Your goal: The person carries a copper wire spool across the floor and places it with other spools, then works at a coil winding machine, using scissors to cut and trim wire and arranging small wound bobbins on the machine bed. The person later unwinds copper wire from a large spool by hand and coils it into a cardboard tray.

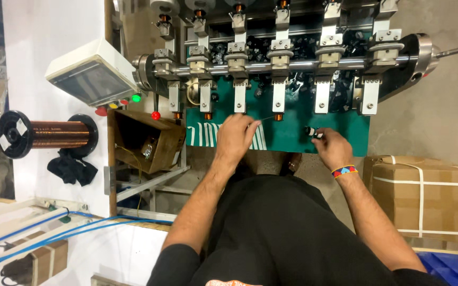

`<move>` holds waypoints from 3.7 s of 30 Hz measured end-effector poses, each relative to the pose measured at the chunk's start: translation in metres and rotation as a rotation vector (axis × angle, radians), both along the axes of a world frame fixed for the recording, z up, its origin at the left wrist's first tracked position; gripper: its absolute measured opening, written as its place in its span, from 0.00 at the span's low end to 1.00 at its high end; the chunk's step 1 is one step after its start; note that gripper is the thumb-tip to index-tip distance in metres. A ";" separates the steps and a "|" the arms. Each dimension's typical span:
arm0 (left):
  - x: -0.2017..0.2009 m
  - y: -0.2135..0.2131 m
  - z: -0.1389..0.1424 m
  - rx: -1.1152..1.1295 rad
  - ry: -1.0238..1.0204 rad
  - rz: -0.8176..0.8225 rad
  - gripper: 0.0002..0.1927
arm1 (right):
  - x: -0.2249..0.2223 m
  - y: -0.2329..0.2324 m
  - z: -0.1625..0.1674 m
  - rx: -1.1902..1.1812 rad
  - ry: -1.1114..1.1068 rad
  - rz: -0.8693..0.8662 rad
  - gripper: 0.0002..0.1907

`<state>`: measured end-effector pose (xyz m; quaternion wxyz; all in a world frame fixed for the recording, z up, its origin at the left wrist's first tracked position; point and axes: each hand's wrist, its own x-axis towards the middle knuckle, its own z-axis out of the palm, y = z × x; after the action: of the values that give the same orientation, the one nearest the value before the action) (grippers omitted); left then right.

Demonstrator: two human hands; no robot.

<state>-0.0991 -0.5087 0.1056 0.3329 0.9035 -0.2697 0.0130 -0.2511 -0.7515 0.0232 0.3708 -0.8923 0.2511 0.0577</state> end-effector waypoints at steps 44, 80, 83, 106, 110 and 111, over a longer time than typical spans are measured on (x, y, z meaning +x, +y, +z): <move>-0.005 0.075 0.010 -0.496 0.974 -0.245 0.19 | 0.035 0.156 0.134 0.068 -0.248 0.217 0.11; -0.022 0.148 -0.004 -0.427 0.482 -0.092 0.23 | 0.047 0.202 0.099 0.411 -0.388 0.324 0.10; -0.009 0.144 0.012 -0.429 0.550 -0.245 0.28 | 0.063 0.209 0.122 0.181 -0.472 0.261 0.11; 0.008 0.135 0.000 -0.899 1.938 -0.217 0.16 | 0.032 0.210 0.132 -0.210 -0.562 0.070 0.04; 0.001 0.128 -0.001 -0.962 1.872 -0.267 0.16 | 0.039 0.197 0.126 0.088 -0.550 0.026 0.05; -0.001 0.125 0.000 -0.843 1.700 -0.298 0.18 | 0.038 0.191 0.123 0.187 -0.467 -0.071 0.07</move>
<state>-0.1003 -0.3840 0.1053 0.7131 0.3733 -0.0234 -0.5929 -0.2132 -0.5603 0.1465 0.5017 -0.8337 0.1834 -0.1401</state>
